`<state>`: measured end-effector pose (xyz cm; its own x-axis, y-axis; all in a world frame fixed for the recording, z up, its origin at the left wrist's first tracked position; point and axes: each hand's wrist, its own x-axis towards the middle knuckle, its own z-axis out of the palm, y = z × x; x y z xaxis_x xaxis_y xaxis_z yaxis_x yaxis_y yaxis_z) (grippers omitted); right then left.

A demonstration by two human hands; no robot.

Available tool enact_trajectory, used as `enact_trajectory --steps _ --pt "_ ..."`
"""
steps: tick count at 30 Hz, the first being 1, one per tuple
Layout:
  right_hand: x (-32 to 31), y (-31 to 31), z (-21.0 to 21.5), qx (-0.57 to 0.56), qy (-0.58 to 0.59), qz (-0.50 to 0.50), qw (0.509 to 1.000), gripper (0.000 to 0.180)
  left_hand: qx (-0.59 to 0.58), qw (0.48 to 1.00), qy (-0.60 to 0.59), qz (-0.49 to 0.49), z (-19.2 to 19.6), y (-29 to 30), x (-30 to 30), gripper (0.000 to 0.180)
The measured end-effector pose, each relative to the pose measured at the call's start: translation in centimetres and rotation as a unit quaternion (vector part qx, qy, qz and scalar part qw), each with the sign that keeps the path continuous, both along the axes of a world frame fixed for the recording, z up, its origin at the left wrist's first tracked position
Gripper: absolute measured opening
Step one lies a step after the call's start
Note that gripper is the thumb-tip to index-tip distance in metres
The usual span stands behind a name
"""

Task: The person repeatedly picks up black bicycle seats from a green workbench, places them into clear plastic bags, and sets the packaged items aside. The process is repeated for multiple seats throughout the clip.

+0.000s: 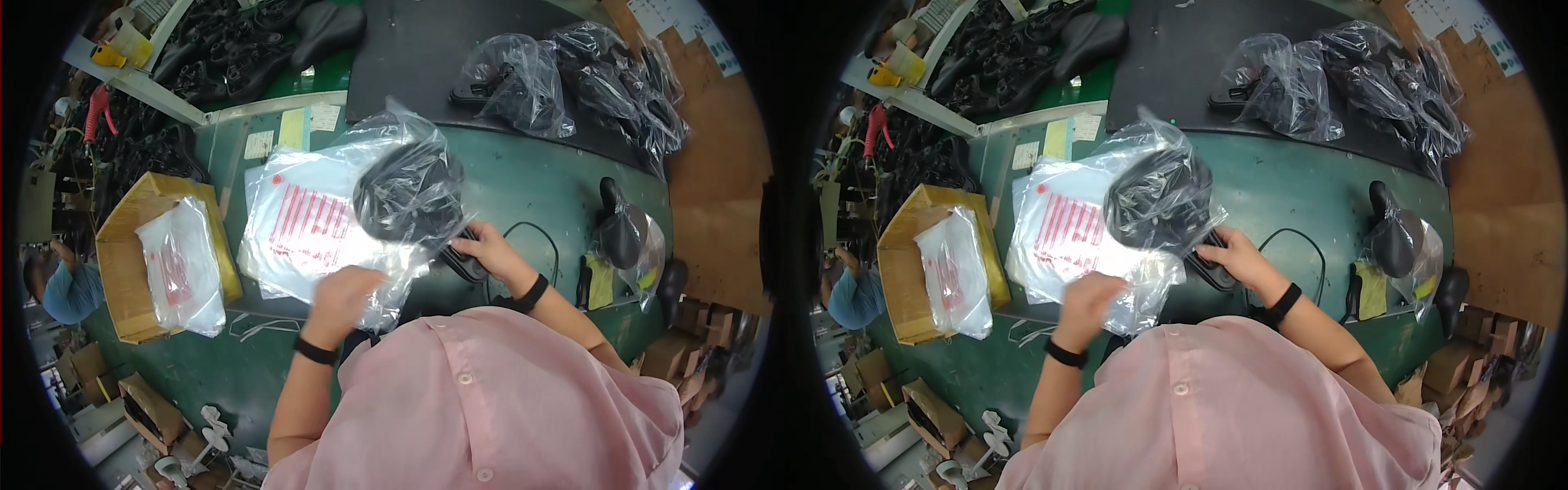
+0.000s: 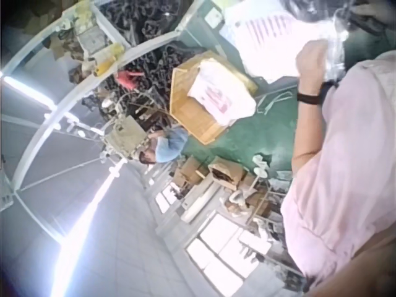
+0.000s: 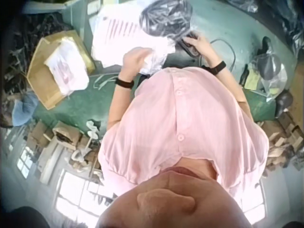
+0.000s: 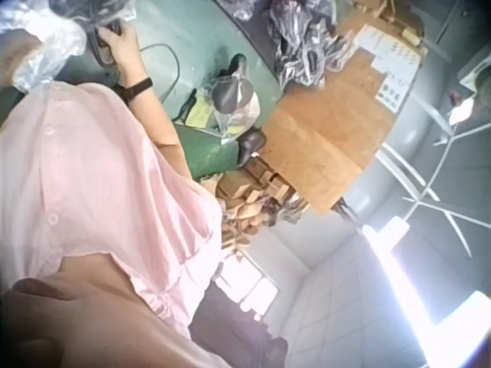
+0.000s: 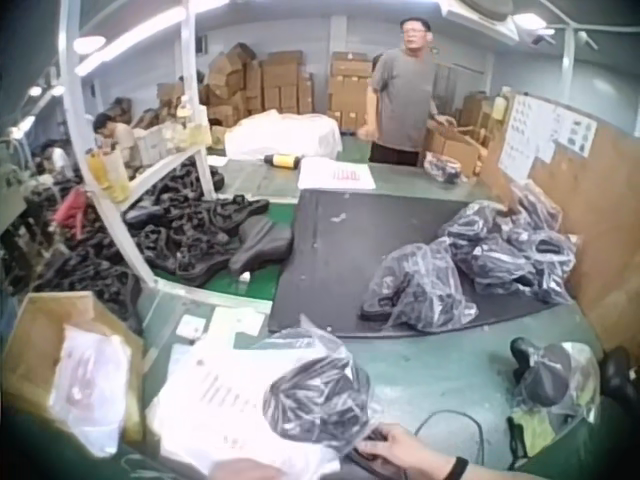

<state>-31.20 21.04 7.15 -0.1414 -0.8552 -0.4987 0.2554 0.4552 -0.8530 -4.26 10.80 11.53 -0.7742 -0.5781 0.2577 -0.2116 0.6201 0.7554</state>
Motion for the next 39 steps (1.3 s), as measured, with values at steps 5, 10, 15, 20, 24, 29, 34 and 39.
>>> enact_trajectory --steps 5,10,15,20,24,29,34,39 --pt "2.9 -3.1 3.5 0.069 0.257 -0.033 0.963 0.047 -0.081 0.947 0.125 -0.286 6.0 5.5 -13.5 0.033" --pt "-4.4 -4.0 2.8 0.045 0.258 -0.034 0.965 0.058 0.065 0.976 0.11 -0.174 4.2 3.7 -12.0 0.045" --pt "-13.3 -10.2 5.6 -0.2 0.193 -0.284 0.917 0.047 0.039 0.98 -0.178 0.078 -6.9 0.6 -3.6 0.069" --pt "-9.9 -25.4 3.5 -0.23 -0.076 -0.268 0.932 0.036 0.012 0.963 -0.255 0.083 -12.8 -5.4 0.7 0.07" --pt "-3.3 -40.3 -3.6 -0.002 -0.02 -0.096 0.995 0.051 0.033 0.965 -0.255 0.062 -12.6 -8.6 0.8 0.069" --pt "-3.7 -49.7 -8.2 -0.042 -0.388 -0.084 0.917 0.04 0.009 0.964 -0.263 0.035 -12.4 -12.7 0.0 0.068" --pt "-3.8 -41.8 -5.8 -0.075 -0.254 -0.067 0.962 0.044 0.018 0.971 -0.231 0.059 -12.8 -15.6 0.4 0.067" --pt "-5.2 -23.6 0.8 -0.179 0.199 -0.037 0.963 0.063 0.039 0.979 -0.112 0.166 -11.2 -12.8 -2.4 0.061"
